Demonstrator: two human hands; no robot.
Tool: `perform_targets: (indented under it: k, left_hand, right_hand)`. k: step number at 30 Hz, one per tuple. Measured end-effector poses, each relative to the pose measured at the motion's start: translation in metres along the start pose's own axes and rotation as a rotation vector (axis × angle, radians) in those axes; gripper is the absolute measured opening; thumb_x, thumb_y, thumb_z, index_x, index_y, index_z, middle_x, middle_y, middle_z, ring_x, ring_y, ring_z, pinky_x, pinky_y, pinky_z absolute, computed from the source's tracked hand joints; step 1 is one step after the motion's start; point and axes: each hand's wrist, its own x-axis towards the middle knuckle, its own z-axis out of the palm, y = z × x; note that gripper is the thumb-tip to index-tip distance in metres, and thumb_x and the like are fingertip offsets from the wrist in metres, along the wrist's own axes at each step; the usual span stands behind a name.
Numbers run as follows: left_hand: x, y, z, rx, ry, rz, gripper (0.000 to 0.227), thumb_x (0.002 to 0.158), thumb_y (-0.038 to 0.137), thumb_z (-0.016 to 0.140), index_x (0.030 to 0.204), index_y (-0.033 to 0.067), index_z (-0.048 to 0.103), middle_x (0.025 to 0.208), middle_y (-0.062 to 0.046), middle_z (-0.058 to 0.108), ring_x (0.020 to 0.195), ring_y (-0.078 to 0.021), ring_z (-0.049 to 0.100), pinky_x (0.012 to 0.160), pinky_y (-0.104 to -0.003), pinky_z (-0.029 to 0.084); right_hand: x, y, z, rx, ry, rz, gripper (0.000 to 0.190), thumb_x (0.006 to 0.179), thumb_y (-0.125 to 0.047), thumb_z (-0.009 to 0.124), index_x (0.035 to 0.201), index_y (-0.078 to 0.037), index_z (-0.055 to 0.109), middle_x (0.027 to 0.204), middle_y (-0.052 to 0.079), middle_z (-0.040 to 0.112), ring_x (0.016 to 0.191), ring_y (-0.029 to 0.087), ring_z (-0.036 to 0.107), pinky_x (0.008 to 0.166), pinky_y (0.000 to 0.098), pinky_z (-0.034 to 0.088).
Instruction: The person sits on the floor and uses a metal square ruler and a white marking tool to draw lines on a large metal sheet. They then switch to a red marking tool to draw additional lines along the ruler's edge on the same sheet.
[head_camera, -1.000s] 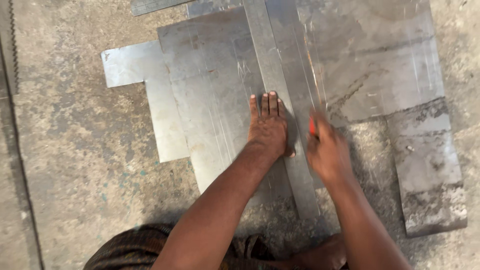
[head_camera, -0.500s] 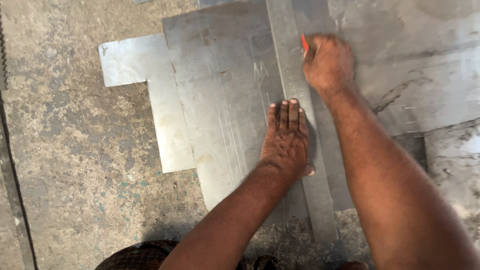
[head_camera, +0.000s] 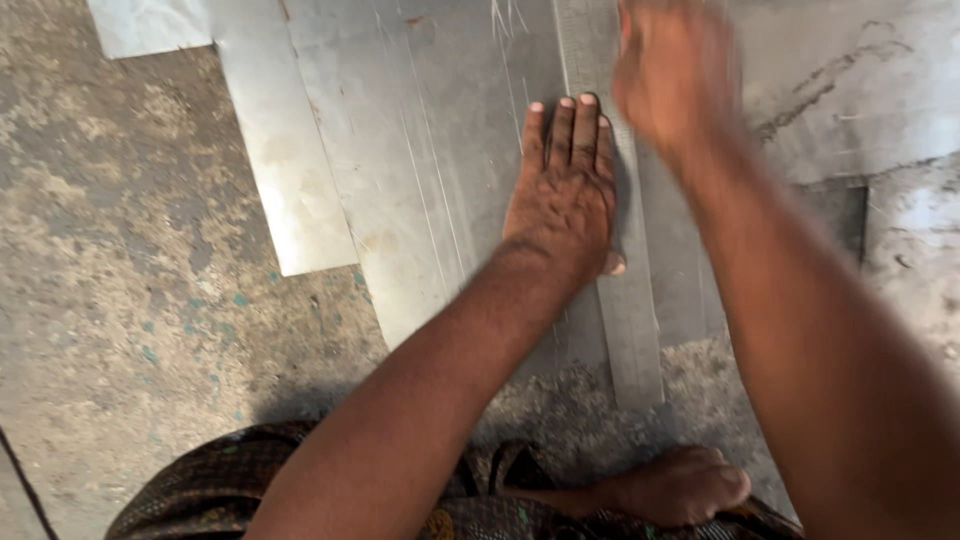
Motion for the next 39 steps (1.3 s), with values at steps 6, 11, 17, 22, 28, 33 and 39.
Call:
perform_targets:
  k: [6, 11, 17, 22, 28, 33, 39]
  left_hand:
    - [0.003, 0.002, 0.012, -0.081, 0.069, -0.026, 0.141, 0.069, 0.072, 0.081, 0.157, -0.0094, 0.008, 0.167, -0.029, 0.003, 0.155, -0.0411, 0.002, 0.123, -0.061, -0.004]
    - [0.000, 0.006, 0.007, -0.081, 0.074, -0.033, 0.146, 0.065, 0.074, 0.082, 0.158, -0.0083, 0.006, 0.168, -0.029, 0.002, 0.156, -0.0402, 0.000, 0.122, -0.062, -0.005]
    - [-0.002, 0.006, 0.005, -0.160, 0.081, -0.088, 0.145, 0.066, 0.070, 0.085, 0.160, -0.0036, 0.003, 0.170, -0.022, -0.001, 0.157, -0.0350, -0.004, 0.123, -0.063, -0.005]
    - [-0.018, 0.004, 0.018, -0.239, 0.212, -0.093, 0.141, 0.065, 0.070, 0.083, 0.161, 0.0031, 0.006, 0.171, -0.015, 0.001, 0.157, -0.0312, -0.002, 0.123, -0.063, -0.004]
    - [-0.084, -0.005, 0.072, -0.449, 0.270, -0.371, 0.128, 0.075, 0.076, 0.073, 0.161, 0.0027, 0.014, 0.171, -0.021, 0.003, 0.157, -0.0360, 0.000, 0.125, -0.065, 0.002]
    - [-0.139, -0.048, 0.115, -0.736, 0.349, -0.699, 0.124, 0.081, 0.070, 0.073, 0.159, -0.0015, 0.008, 0.167, -0.027, -0.002, 0.155, -0.0420, -0.003, 0.122, -0.063, 0.010]
    - [-0.140, -0.058, 0.122, -0.953, 0.460, -0.876, 0.119, 0.083, 0.061, 0.073, 0.161, -0.0029, 0.009, 0.166, -0.030, 0.007, 0.154, -0.0455, 0.008, 0.123, -0.058, 0.026]
  right_hand:
    - [-0.214, -0.044, -0.049, -0.259, -0.569, 0.299, 0.055, 0.097, -0.024, 0.055, 0.152, -0.015, 0.051, 0.120, 0.026, 0.063, 0.081, 0.038, 0.069, 0.071, 0.0510, 0.058]
    - [-0.272, -0.068, -0.091, -0.048, -0.547, 0.364, 0.051, 0.091, -0.015, 0.061, 0.142, -0.014, 0.060, 0.093, 0.017, 0.067, 0.081, 0.036, 0.068, 0.071, 0.0500, 0.058]
    - [-0.284, -0.091, -0.114, 0.085, -0.322, 0.543, 0.032, 0.087, -0.009, 0.063, 0.120, -0.007, 0.061, 0.105, 0.018, 0.065, 0.085, 0.036, 0.068, 0.075, 0.0517, 0.055]
    - [-0.292, -0.107, -0.086, 0.064, -0.295, 0.663, 0.029, 0.088, -0.014, 0.068, 0.114, -0.008, 0.059, 0.115, 0.018, 0.064, 0.099, 0.040, 0.066, 0.085, 0.0543, 0.055]
    - [-0.267, -0.121, -0.095, -0.020, -0.561, 0.664, 0.073, 0.083, -0.042, 0.079, 0.133, 0.002, 0.048, 0.128, 0.026, 0.052, 0.107, 0.039, 0.065, 0.088, 0.0464, 0.058]
    - [-0.270, -0.116, -0.083, -0.061, -0.564, 0.581, 0.076, 0.084, -0.046, 0.079, 0.134, 0.003, 0.049, 0.127, 0.023, 0.057, 0.110, 0.035, 0.067, 0.093, 0.0446, 0.058]
    - [-0.252, -0.109, -0.102, 0.210, -0.665, 0.881, 0.080, 0.081, -0.034, 0.081, 0.142, -0.001, 0.043, 0.129, 0.022, 0.056, 0.101, 0.032, 0.074, 0.088, 0.0428, 0.065]
